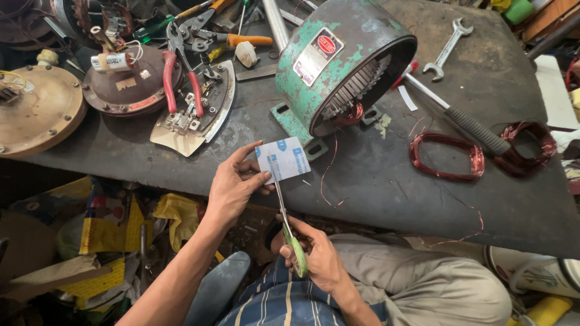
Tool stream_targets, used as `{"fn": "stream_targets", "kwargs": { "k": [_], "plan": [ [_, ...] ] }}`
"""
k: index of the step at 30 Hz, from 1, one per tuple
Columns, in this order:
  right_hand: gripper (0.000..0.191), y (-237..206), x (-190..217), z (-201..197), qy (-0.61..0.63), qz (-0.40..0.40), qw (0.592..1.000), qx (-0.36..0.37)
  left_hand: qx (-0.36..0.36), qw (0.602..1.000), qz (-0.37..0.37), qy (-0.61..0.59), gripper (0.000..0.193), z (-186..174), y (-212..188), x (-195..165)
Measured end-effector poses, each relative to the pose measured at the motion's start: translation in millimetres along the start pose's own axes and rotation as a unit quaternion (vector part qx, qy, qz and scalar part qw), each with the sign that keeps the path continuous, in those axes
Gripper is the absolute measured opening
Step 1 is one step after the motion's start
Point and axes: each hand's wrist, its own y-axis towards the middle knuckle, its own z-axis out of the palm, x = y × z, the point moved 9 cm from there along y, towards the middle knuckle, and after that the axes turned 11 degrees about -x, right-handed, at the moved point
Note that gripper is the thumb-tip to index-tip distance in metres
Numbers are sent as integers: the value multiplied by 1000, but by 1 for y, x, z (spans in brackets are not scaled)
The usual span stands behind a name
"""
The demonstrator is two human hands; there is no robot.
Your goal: The person inserts copper wire coils into the stator slots of a motor housing, using a rubber mallet to tap them into place. They also cut a small piece of insulating material and place it inside the stator before continuing to seat the coils.
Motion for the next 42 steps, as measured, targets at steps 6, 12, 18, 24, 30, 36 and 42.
{"fn": "stream_targets", "kwargs": {
  "k": [6,12,18,24,30,36,42],
  "plan": [
    [74,2,2,0,-8,-7,1000,6,2,1000,-6,2,66,-2,2,0],
    [80,0,8,0,-32,-23,999,7,7,1000,-7,9,65,-2,2,-1],
    [87,4,13,4,-81,-52,995,3,9,1000,-13,7,65,-6,7,-1],
    [88,9,14,6,-125,-53,991,-12,7,1000,-7,13,65,-8,9,-3],
    [88,12,12,5,-130,-49,990,-13,3,1000,-14,21,66,-9,10,-3],
    [87,16,12,6,-103,-56,993,-10,10,1000,-5,11,66,-10,15,-3],
    [82,18,11,5,-110,-49,993,-16,9,1000,-8,13,65,-11,16,-3]
  ]
}}
